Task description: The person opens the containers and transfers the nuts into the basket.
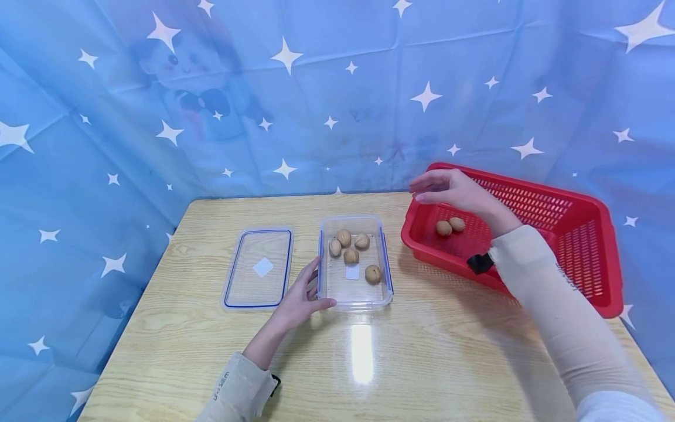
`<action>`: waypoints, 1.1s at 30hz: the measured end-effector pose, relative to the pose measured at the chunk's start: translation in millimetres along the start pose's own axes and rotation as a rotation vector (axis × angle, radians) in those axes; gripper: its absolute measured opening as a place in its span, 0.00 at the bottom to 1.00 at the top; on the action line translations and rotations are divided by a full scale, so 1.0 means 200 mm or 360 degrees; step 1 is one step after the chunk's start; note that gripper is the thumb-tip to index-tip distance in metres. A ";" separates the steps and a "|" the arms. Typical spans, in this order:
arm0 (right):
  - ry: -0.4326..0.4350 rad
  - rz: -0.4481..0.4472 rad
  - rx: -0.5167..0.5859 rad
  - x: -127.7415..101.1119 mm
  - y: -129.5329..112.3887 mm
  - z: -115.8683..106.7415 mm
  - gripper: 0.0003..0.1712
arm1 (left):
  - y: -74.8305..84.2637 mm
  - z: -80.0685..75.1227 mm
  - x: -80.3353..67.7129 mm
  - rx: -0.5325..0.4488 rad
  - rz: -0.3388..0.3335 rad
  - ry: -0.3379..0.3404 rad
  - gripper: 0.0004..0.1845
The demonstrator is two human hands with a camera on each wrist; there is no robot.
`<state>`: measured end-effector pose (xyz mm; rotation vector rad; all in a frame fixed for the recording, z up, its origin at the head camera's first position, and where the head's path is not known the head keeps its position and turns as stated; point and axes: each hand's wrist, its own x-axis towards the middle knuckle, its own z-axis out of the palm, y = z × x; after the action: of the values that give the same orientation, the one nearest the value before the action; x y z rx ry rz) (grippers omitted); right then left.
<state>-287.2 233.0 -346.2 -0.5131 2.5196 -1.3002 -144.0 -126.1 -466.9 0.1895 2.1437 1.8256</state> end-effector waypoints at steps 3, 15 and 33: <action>-0.0026 -0.0027 0.0012 0.01 -0.01 0.03 0.25 | 0.00 0.00 0.00 0.0005 0.0002 -0.0002 0.55; -0.0111 -0.0093 0.0146 0.05 -0.03 0.17 0.24 | 0.00 0.00 0.01 0.0056 -0.0009 -0.0002 0.55; -0.0350 -0.0323 0.0242 0.07 -0.04 0.42 0.22 | 0.00 0.00 0.00 0.0039 0.0001 0.0005 0.55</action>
<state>-266.0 161.2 -388.1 -0.8451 2.2161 -1.4059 -144.7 -126.2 -467.7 0.1929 2.1689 1.8019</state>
